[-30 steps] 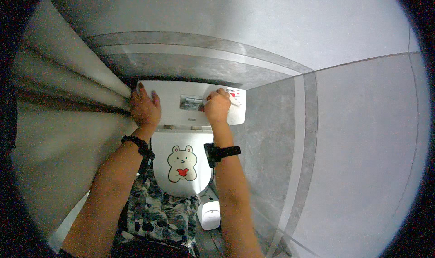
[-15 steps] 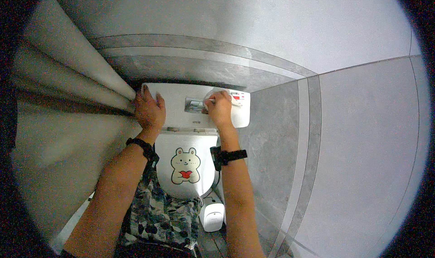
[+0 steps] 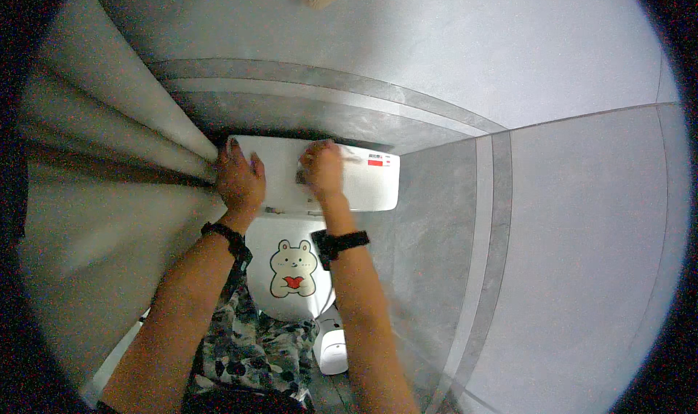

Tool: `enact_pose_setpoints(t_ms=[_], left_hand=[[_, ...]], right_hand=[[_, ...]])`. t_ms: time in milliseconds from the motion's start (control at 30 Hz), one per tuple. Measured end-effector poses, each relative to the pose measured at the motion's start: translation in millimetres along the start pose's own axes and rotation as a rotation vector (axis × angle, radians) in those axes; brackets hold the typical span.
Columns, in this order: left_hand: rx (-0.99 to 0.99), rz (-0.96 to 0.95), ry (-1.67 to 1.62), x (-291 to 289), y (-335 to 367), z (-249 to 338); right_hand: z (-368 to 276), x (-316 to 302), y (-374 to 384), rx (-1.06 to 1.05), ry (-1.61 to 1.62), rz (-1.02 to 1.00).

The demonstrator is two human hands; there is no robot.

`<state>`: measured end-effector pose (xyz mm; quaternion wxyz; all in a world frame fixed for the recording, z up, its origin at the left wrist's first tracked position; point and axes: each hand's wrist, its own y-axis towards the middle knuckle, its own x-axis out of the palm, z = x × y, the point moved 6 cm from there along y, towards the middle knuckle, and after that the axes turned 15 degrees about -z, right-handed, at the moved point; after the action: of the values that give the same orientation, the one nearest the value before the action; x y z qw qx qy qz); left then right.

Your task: The person wipes the exterior and interior surfaces of a toilet, including the tank, lid, and rim, with a cloth.

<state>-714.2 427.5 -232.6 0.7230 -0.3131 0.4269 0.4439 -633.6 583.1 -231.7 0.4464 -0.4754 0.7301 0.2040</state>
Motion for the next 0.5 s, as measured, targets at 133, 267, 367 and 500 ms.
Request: enact_pose_setpoints(t_ms=[133, 267, 367, 500], left_hand=[[0.053, 0.053, 0.053, -7, 2, -6], [0.039, -0.036, -0.002, -11, 4, -7], [0.035, -0.044, -0.014, -3, -1, 3], [-0.005, -0.083, -0.014, -8, 1, -5]], right_hand=[[-20, -1, 4, -0.035, 0.037, -0.039], [7, -23, -7, 0.008, 0.068, -0.062], [19, -21, -10, 0.071, -0.039, -0.01], [-20, 0, 1, -0.049, -0.026, 0.006]])
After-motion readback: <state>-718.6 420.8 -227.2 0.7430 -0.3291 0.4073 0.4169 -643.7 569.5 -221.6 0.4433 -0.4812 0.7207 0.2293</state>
